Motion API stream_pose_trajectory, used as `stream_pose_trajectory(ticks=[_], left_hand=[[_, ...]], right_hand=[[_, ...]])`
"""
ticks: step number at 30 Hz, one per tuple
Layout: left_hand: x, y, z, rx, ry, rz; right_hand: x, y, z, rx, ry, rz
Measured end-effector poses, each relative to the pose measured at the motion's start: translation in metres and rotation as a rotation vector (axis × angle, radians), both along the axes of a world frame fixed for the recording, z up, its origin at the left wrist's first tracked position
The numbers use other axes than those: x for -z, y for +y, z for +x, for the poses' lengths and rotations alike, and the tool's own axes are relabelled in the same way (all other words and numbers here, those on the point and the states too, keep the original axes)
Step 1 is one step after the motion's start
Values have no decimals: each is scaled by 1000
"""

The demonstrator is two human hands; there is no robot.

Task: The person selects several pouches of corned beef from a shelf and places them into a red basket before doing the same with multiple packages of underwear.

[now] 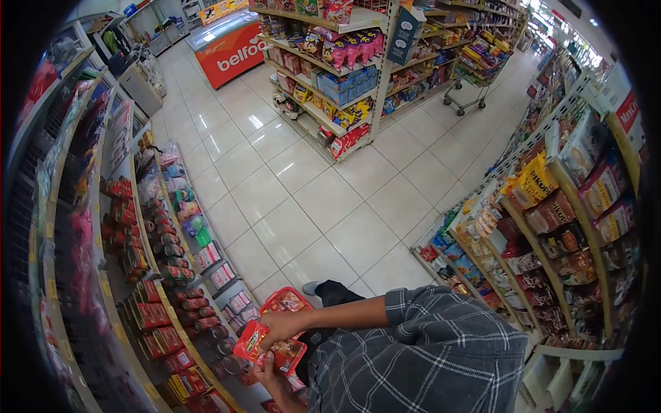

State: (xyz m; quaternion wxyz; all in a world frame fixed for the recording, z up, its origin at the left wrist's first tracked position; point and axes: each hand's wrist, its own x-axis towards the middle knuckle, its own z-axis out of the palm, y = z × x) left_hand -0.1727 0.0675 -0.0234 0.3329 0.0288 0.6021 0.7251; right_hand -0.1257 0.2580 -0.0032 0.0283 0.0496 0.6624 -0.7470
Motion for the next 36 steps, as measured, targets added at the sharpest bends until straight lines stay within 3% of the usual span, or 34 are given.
stream_pose_trajectory(ticks=[4,7,15,16,19,26,30,33,36], left_hand=[[10,-19,24,-4,-34,33],[-1,-9,30,27,26,50],[-30,6,20,221,232,-27],[-27,1,15,251,155,-2],[-27,-3,8,98,-7,243],[-11,3,-18,-48,49,81],[-7,18,-50,-175,128,112],[-6,38,-65,-260,149,101],[-11,62,-71,-299,-32,168]], right_hand=[[15,-16,29,33,-113,163],[16,-20,43,20,-93,-138],[5,-11,51,61,-14,-160],[2,-12,49,60,-4,-184],[11,-20,37,18,7,-191],[14,-20,17,-41,-10,-98],[21,1,-6,-156,-76,-243],[35,19,-39,-252,44,-62],[30,42,-57,-215,67,10]])
